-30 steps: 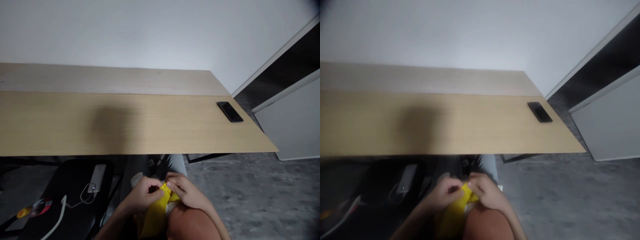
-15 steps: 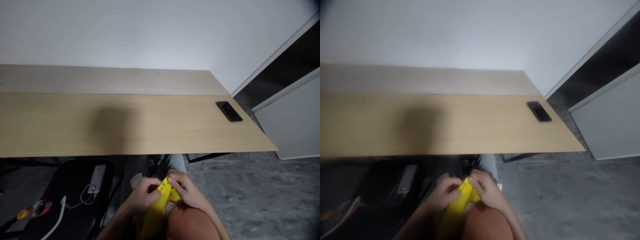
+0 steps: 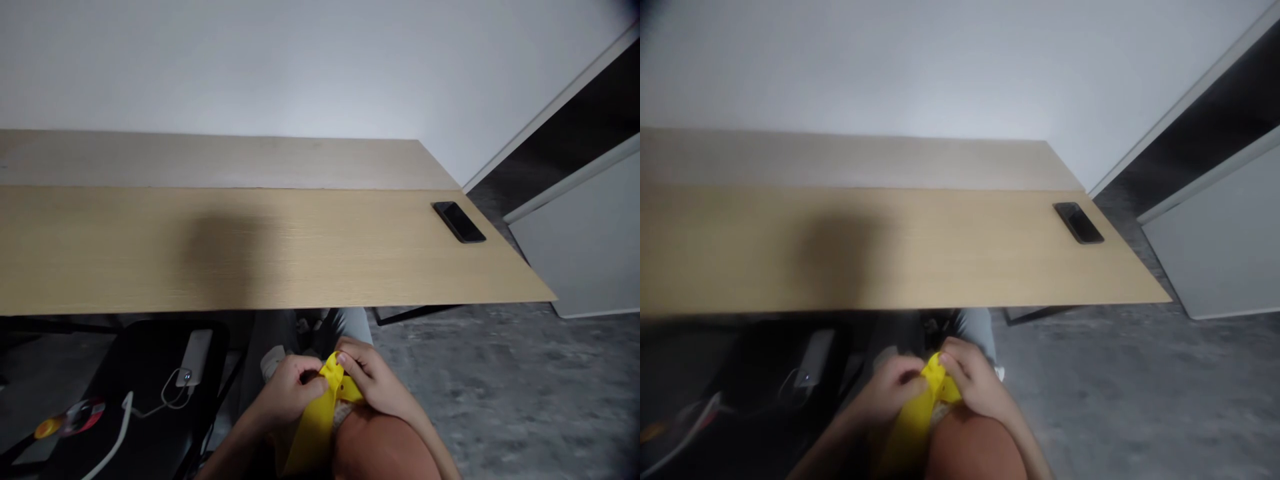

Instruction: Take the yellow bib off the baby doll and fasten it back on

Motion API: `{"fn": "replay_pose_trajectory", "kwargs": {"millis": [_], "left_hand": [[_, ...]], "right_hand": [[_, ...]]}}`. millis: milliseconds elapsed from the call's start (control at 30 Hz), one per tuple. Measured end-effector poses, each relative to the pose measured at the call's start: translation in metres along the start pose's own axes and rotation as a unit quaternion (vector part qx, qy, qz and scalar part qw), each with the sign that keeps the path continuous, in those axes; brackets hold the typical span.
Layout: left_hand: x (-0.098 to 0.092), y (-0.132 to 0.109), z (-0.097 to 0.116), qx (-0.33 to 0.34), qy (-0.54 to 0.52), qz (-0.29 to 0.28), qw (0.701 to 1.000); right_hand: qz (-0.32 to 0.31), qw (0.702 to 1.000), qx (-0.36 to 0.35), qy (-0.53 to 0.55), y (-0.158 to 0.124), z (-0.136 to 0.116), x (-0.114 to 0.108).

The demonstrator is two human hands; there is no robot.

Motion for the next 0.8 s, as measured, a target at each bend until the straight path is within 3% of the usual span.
{"fn": "replay_pose_trajectory", "kwargs": {"millis": [333,433,667,800], "left_hand": [[-0.001,-0.003,-0.006,0.009,-0.030,-0.015,0.999],[-0.003,-0.004,-0.009,0.002,-0.018,-0.027,0.999],[-0.018,-0.017,0.006,0.082,0.002,-0.101,0.992],[-0.022,-0.027,0.012,0.091,0.023,-0.126,0.988]], "right_hand": [[0.026,0.999,0.034,0.023,-0.002,0.004,-0.003],[0.052,0.993,0.074,0.073,-0.002,0.014,-0.003],[0.205,0.944,0.188,0.176,-0.014,0.050,-0.009],[0.363,0.888,0.219,0.177,-0.027,0.065,-0.024]]}}
Point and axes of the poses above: each hand's wrist, its own y-axis towards the middle knuckle, its own x-axis out of the palm, z = x × y, the point moved 5 cm from there along y, towards the middle knuckle
